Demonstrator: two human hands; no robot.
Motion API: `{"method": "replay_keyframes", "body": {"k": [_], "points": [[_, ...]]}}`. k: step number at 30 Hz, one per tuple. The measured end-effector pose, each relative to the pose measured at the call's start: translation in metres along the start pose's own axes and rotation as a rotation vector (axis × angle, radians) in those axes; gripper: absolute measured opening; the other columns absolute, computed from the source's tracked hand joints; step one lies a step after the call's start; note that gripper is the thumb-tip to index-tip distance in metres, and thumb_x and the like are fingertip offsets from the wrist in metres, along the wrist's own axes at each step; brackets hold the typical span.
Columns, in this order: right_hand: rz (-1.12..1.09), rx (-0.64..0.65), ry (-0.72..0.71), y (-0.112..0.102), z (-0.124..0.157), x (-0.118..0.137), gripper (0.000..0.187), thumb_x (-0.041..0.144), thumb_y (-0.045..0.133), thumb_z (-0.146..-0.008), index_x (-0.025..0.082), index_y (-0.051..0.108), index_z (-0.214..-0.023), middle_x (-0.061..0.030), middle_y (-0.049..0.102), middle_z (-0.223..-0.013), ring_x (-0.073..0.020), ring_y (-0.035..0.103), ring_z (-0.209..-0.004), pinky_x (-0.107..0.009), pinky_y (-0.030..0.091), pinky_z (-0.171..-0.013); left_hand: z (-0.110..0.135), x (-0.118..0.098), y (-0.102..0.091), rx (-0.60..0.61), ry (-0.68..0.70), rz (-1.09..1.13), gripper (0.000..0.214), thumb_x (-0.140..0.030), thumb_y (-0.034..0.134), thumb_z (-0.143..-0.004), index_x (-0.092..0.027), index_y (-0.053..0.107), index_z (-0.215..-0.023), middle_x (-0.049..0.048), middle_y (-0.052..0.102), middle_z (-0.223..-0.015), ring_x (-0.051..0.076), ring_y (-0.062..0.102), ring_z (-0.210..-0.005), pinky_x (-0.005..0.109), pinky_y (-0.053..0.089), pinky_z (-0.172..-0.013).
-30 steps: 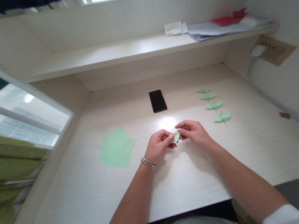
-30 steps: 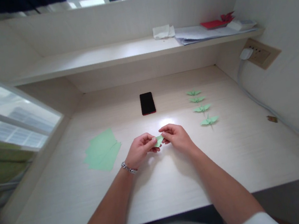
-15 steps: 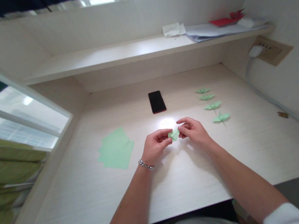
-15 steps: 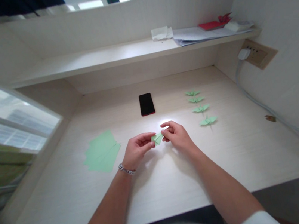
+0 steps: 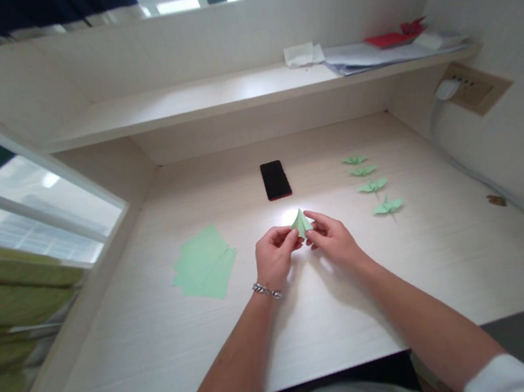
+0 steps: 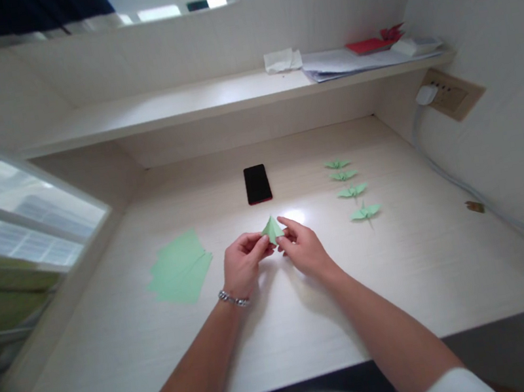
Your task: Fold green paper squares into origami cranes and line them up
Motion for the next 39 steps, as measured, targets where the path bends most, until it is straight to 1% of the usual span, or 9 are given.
{"method": "replay_keyframes", "body": {"k": [6,11,14,19,24,27,30,34,39], "points": [[-0.022,-0.046,0.016,-0.003,0.000,0.004,0.034,0.044,0.059,-0.080,0.018,0.064,-0.102,-0.0052,0.066,-0.082,-0.0160,0.062,-0.065,-0.027,0.050,-0.056,0.001,0.002,0.002,0.024,-0.040,-0.019,0.031,-0.036,0.075,-0.068,-0.011,0.064,-0.082,0.0076,0.070,-0.074,0.017,0.068,-0.068,0.032,0.056,-0.069],[0.065,-0.104,-0.058,-0.009,0.000,0.010,0.037,0.036,0.065,-0.075,0.021,0.065,-0.109,-0.0072,0.068,-0.097,-0.0180,0.063,-0.075,-0.028,0.051,-0.061,0.001,0.002,0.004,0.092,-0.051,-0.131,0.026,-0.034,0.074,-0.068,-0.013,0.062,-0.075,0.0058,0.069,-0.069,0.016,0.066,-0.065,0.031,0.055,-0.065],[0.105,-0.100,-0.078,-0.010,-0.001,0.008,0.031,0.037,0.064,-0.077,0.019,0.070,-0.101,-0.0087,0.069,-0.099,-0.0194,0.062,-0.079,-0.030,0.051,-0.065,0.001,0.002,0.005,0.104,-0.058,-0.130,0.024,-0.031,0.074,-0.067,-0.013,0.061,-0.075,0.0046,0.068,-0.069,0.016,0.066,-0.064,0.029,0.054,-0.063],[-0.128,-0.093,0.092,-0.006,-0.002,-0.004,0.033,0.042,0.069,-0.071,0.017,0.070,-0.092,-0.0061,0.069,-0.085,-0.0178,0.061,-0.072,-0.027,0.050,-0.056,-0.002,0.004,0.003,0.049,-0.071,-0.019,0.036,-0.029,0.075,-0.066,-0.013,0.063,-0.096,0.0045,0.069,-0.073,0.015,0.066,-0.061,0.027,0.054,-0.062],[-0.393,-0.060,0.348,-0.001,0.000,-0.005,0.025,0.036,0.074,-0.067,0.016,0.067,-0.080,-0.0064,0.066,-0.076,-0.0165,0.059,-0.066,-0.024,0.047,-0.049,-0.005,0.005,-0.004,0.004,-0.051,-0.053,0.034,-0.032,0.075,-0.066,-0.012,0.068,-0.093,0.0061,0.070,-0.076,0.013,0.063,-0.060,0.025,0.052,-0.060],[-0.464,0.024,0.409,0.001,0.001,-0.004,0.023,0.034,0.073,-0.068,0.015,0.067,-0.078,-0.0087,0.066,-0.075,-0.0170,0.060,-0.064,-0.026,0.048,-0.050,-0.007,0.002,-0.006,0.024,-0.007,-0.085,0.032,-0.032,0.075,-0.067,-0.013,0.070,-0.092,0.0069,0.071,-0.080,0.014,0.064,-0.064,0.025,0.052,-0.060],[-0.327,0.017,0.313,-0.001,-0.002,-0.007,0.026,0.036,0.075,-0.065,0.015,0.066,-0.077,-0.0063,0.066,-0.072,-0.0158,0.060,-0.062,-0.025,0.047,-0.051,-0.006,-0.002,-0.007,0.034,0.030,-0.122,0.032,-0.035,0.073,-0.070,-0.015,0.071,-0.095,0.0076,0.072,-0.087,0.016,0.065,-0.071,0.027,0.055,-0.062],[-0.202,-0.038,0.095,-0.002,-0.004,-0.006,0.036,0.036,0.074,-0.067,0.018,0.065,-0.097,-0.0003,0.064,-0.070,-0.0137,0.060,-0.059,-0.027,0.050,-0.057,-0.003,-0.006,-0.006,0.032,0.072,-0.158,0.036,-0.036,0.074,-0.070,-0.015,0.070,-0.100,0.0084,0.071,-0.094,0.018,0.067,-0.074,0.030,0.057,-0.067],[-0.150,-0.021,0.027,-0.002,-0.002,0.001,0.043,0.035,0.073,-0.069,0.020,0.065,-0.109,-0.0021,0.065,-0.082,-0.0134,0.061,-0.062,-0.028,0.052,-0.059,0.000,-0.009,-0.005,0.004,0.100,-0.183,0.040,-0.035,0.076,-0.067,-0.014,0.071,-0.101,0.0097,0.072,-0.093,0.018,0.067,-0.074,0.033,0.058,-0.070]]}}
Point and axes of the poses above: each hand's wrist, its own z-axis away from the middle knuckle, its own y-axis out of the palm, x = y × z, the point moved 4 cm from there along -z, towards the middle knuckle
